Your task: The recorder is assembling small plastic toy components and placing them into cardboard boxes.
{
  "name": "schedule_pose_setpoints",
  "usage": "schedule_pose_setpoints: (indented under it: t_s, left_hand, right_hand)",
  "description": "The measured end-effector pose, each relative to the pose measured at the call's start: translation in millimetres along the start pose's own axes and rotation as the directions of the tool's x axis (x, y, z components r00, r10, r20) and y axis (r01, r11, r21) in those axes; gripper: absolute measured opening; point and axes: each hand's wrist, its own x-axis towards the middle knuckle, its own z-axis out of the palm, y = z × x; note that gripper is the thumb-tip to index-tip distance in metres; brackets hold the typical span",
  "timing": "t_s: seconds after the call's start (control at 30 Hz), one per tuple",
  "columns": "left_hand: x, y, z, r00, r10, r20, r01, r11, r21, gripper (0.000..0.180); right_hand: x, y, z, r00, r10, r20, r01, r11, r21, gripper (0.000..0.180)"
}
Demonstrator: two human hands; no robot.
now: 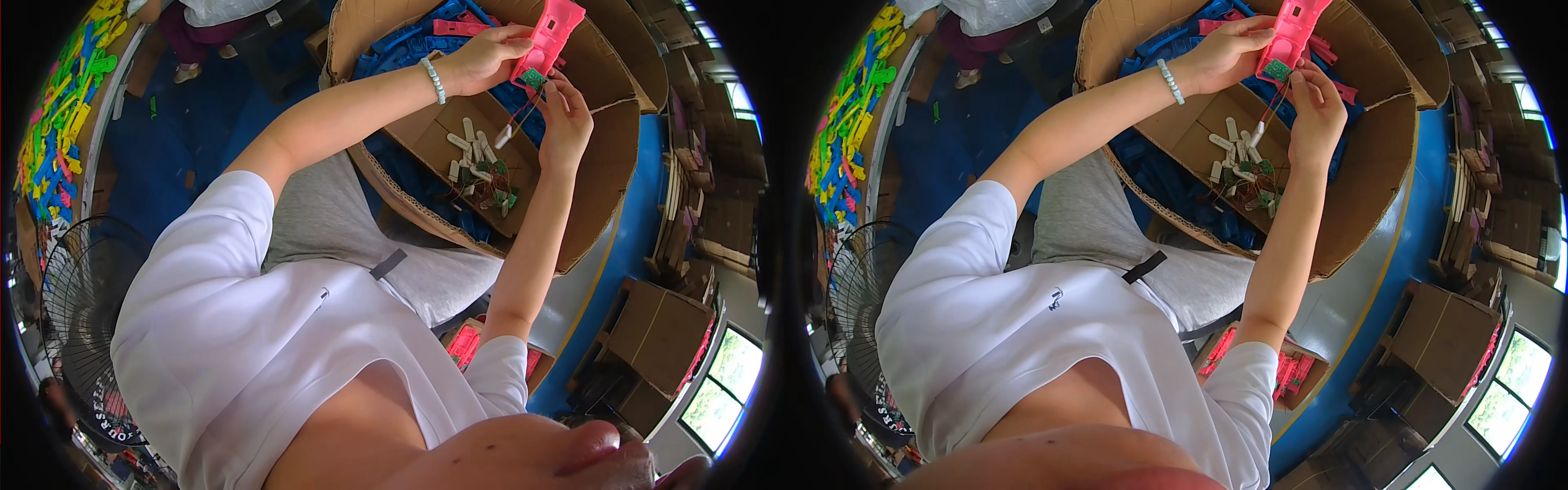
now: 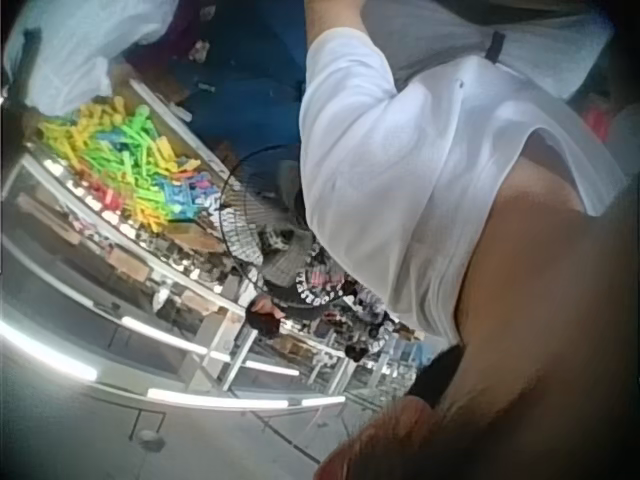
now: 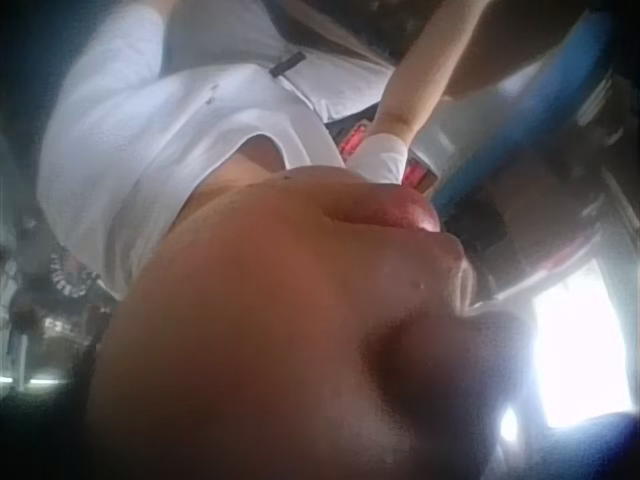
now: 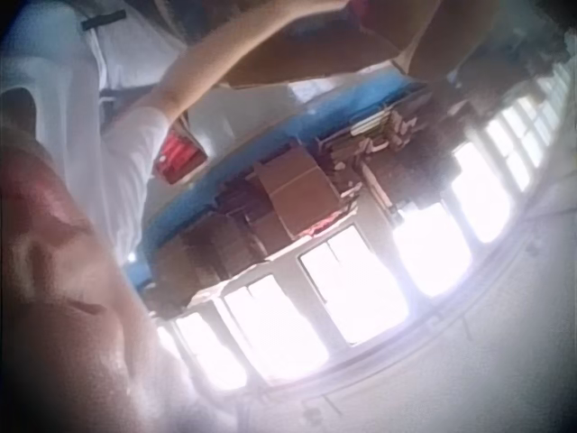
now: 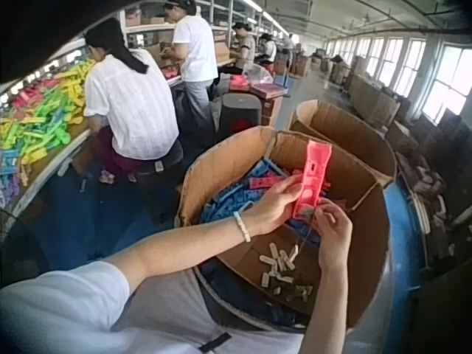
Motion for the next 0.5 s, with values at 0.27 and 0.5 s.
schedule_pose_setpoints:
  t_s: [0.27, 0.5]
  left_hand:
    - [0.4, 5.4, -15.2, 0.996, -0.040, -0.079, 0.063, 0.947, 0.316, 0.037]
    - [8.3, 20.9, -26.2, 0.975, -0.172, 0.141, 0.157, 0.981, 0.115, 0.038]
  right_hand:
    - [3.7, -10.6, -25.2, 0.943, -0.323, 0.076, 0.326, 0.856, -0.402, 0.010]
    - [9.8, 3.0, -30.3, 0.992, -0.123, 0.009, 0.123, 0.981, -0.148, 0.012]
